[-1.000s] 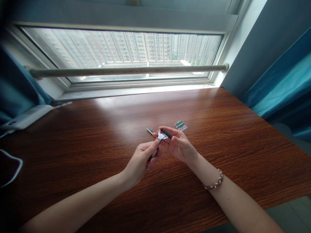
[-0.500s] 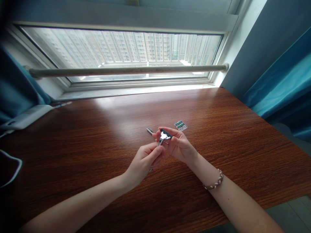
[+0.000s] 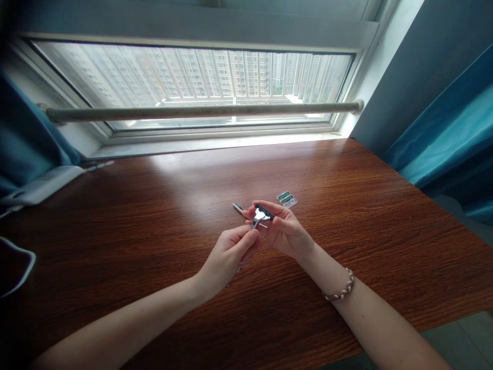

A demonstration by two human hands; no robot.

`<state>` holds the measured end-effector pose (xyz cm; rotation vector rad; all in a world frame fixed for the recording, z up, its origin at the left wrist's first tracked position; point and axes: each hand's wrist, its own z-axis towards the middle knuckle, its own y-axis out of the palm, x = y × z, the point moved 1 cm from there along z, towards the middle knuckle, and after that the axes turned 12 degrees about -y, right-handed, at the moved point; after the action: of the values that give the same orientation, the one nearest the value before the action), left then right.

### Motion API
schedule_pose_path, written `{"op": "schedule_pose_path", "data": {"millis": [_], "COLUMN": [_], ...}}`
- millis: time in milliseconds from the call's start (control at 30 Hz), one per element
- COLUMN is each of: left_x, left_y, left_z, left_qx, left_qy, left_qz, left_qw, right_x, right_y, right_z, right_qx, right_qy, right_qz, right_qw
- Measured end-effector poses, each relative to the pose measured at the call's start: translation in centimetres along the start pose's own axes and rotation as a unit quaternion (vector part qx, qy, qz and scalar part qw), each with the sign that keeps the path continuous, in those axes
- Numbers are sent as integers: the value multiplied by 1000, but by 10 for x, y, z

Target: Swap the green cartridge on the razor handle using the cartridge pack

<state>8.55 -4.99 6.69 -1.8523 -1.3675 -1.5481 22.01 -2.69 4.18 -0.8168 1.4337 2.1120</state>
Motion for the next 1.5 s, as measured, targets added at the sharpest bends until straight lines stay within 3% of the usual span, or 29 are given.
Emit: {"op": "schedule_pose_path", "data": {"millis": [933,1133,1500], "left_x": [7,5,3], "left_y": [2,2,1], "left_z": [-8,-5,-2], "left_qx": [-21,-30,-27], "left_qy": [-22,-28,-29], "left_qz": [48,20,-33], "left_qw": [998,999,999], "right_x": [-9,-8,-2], "right_y": [-1,0,-2], "right_z": [-2,-1,1], "right_qx": [-44,-52,11], "right_qy": [8,2,7], "right_qz": [-27,-19,-45], "right_qw": [999,998,999]}}
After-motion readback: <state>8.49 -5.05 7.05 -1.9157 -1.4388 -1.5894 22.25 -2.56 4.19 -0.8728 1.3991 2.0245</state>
